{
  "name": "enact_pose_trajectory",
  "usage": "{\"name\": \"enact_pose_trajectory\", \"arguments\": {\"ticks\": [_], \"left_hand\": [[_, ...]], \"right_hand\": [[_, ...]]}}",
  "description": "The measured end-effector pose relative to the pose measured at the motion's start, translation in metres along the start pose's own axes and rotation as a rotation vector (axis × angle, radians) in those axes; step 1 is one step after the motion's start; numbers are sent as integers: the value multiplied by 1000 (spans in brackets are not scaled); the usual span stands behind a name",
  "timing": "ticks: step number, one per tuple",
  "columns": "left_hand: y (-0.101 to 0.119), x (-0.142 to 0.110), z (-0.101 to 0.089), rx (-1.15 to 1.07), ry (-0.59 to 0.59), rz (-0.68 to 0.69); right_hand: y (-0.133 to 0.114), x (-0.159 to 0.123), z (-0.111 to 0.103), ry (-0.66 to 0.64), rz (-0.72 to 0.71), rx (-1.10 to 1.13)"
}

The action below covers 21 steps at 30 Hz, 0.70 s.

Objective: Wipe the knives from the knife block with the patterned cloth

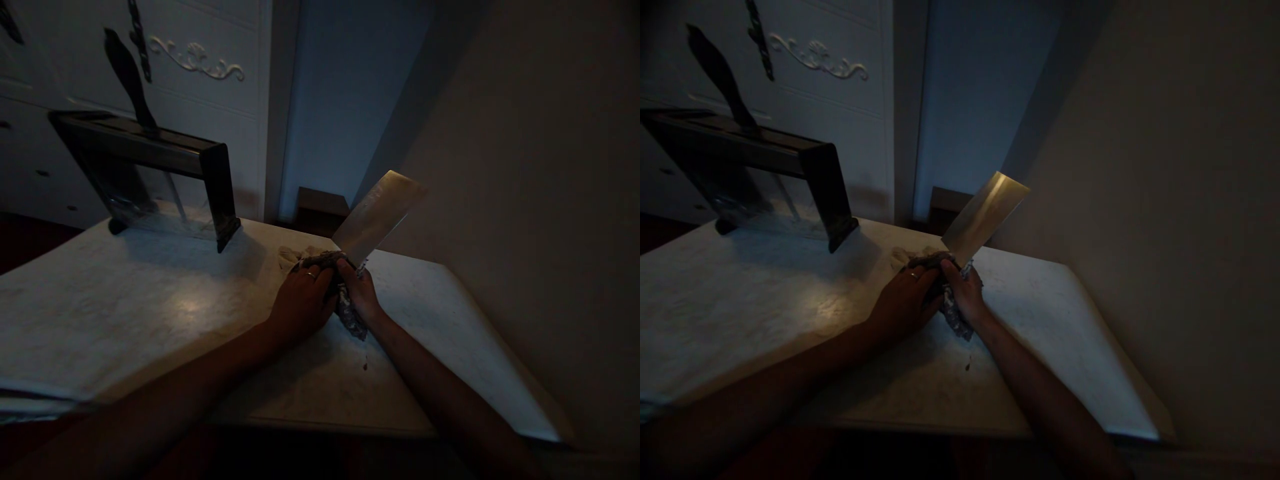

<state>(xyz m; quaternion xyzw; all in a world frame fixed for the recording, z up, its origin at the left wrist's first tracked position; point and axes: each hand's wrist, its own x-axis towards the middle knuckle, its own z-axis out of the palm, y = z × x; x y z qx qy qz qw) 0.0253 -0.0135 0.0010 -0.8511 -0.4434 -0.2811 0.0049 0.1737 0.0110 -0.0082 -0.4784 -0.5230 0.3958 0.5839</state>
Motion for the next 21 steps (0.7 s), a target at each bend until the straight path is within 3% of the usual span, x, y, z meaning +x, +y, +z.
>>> {"name": "enact_pose_trajectory", "arguments": {"ticks": [6,21], "left_hand": [[-3,3,0,-33,-6,-55],[-11,8,-10,-115,-141,-141]], "right_hand": [[-7,-3,1,-37,32,46],[-8,-9,4,-73,-59,-192]]}}
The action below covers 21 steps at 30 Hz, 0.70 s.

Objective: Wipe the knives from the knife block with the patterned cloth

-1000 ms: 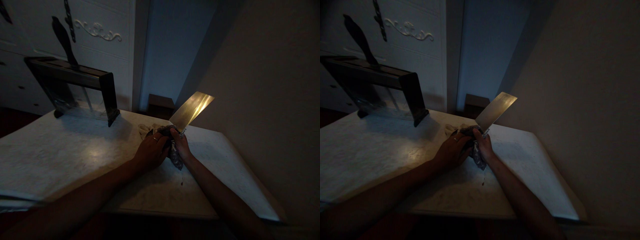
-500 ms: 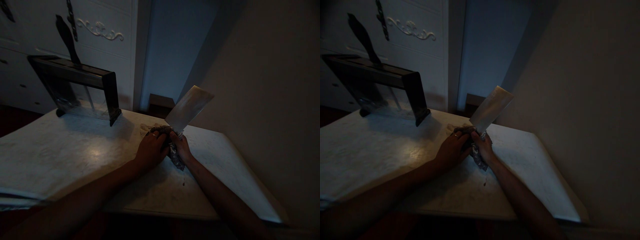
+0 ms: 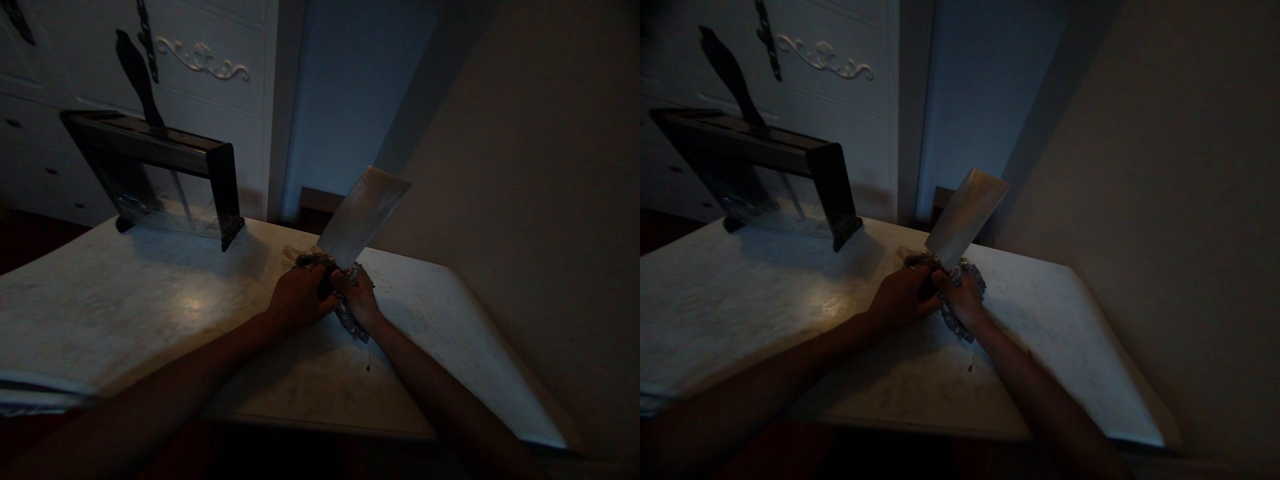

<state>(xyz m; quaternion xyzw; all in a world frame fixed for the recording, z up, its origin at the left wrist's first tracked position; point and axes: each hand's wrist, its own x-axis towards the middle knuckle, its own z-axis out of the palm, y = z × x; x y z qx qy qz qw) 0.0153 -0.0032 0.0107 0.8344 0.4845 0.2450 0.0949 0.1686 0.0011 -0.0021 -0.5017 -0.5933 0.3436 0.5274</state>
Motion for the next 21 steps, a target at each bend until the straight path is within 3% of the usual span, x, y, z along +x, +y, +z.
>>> {"name": "enact_pose_trajectory", "arguments": {"ticks": [5,12,21], "left_hand": [[-7,3,3,-83,-2,-35],[-11,4,6,-164,47,-70],[-14,3,6,-459,118,-88]], "right_hand": [[-4,-1,3,-64,3,-49],[-14,-6,7,2,33,-47],[-11,-10,3,70,26,-99]]}}
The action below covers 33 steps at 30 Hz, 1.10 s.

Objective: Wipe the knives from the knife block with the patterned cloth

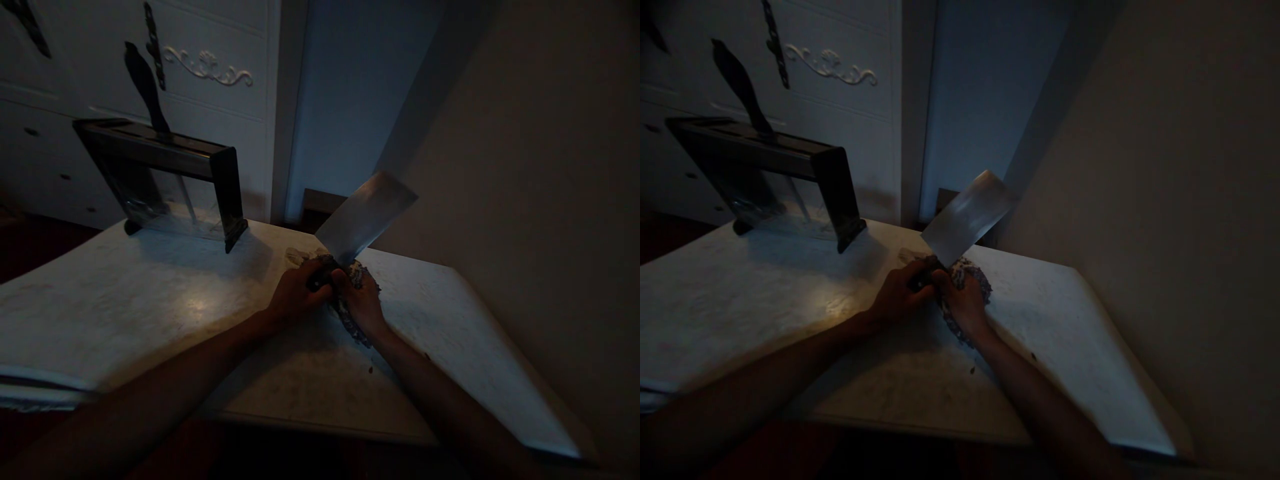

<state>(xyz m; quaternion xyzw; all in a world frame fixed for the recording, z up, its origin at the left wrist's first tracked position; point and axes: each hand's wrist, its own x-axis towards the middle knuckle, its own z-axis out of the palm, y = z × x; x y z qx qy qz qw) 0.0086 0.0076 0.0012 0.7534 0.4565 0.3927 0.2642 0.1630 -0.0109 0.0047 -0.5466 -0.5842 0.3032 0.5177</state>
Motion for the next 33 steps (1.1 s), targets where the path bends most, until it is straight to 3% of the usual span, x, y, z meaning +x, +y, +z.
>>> {"name": "enact_pose_trajectory", "arguments": {"ticks": [9,12,23,27,33], "left_hand": [[-1,1,-2,26,115,-49],[-1,1,-3,76,133,-100],[-4,-3,2,407,-42,-56],[-4,-4,3,444,-49,-21],[-4,-4,2,278,-18,-114]], "right_hand": [[1,-4,1,71,2,129],[5,-6,3,134,-59,162],[6,-8,-1,168,-344,-42],[8,-6,-3,171,-321,-74],[8,0,-4,152,-273,-103]]}}
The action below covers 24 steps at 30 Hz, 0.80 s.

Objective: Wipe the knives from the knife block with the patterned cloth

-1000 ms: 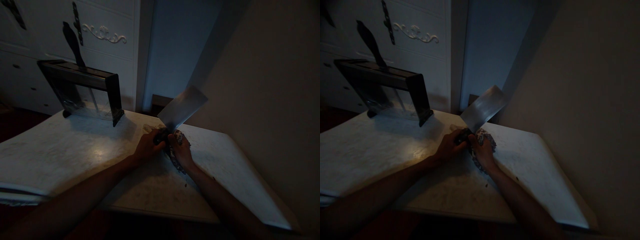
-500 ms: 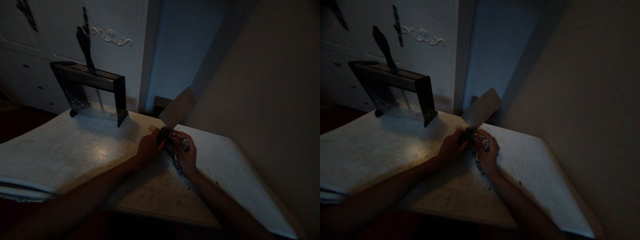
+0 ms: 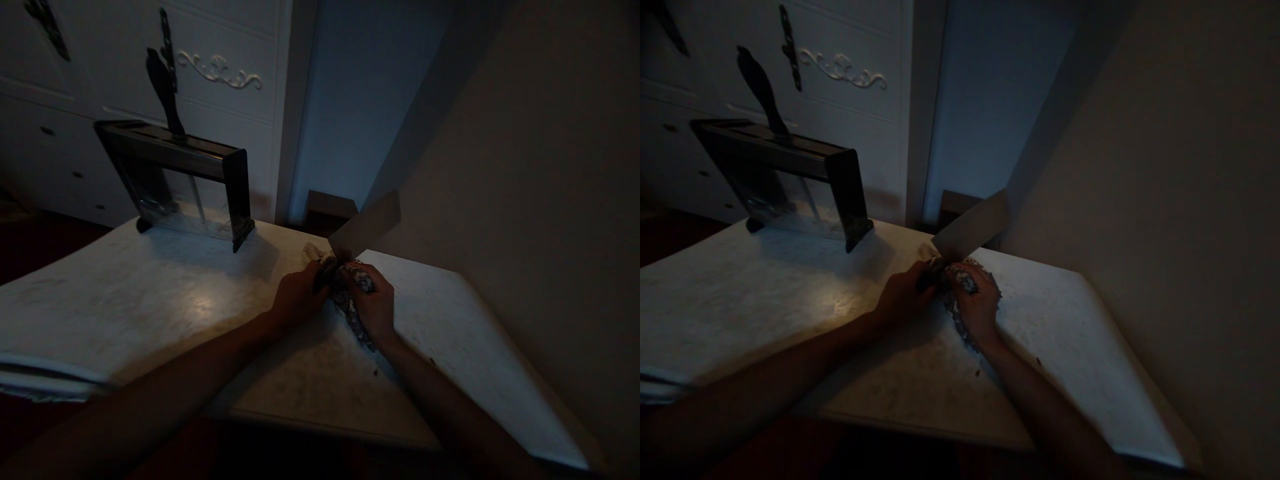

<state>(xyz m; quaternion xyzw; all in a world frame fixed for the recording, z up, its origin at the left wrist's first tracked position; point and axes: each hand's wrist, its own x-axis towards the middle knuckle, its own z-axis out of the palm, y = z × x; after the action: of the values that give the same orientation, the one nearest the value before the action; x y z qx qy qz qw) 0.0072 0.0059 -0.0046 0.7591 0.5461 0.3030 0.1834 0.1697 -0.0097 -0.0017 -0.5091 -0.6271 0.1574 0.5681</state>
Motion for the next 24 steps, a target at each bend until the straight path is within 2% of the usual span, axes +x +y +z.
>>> {"name": "enact_pose_trajectory", "arguments": {"ticks": [4,8,11,14,19,24], "left_hand": [[0,2,-1,-295,60,-24],[3,5,0,-666,100,-106],[5,8,-3,-938,45,-193],[5,11,-6,-1099,-16,-222],[1,14,-7,-1306,-90,-178],[-2,15,-7,-1403,-197,-176]], "right_hand": [[3,3,0,-37,44,-5],[8,3,0,-57,74,-24],[8,1,0,-71,52,-81],[6,-2,0,-75,7,-107],[-1,-4,0,-117,-34,-70],[-4,-5,-1,-120,-98,-22]]}}
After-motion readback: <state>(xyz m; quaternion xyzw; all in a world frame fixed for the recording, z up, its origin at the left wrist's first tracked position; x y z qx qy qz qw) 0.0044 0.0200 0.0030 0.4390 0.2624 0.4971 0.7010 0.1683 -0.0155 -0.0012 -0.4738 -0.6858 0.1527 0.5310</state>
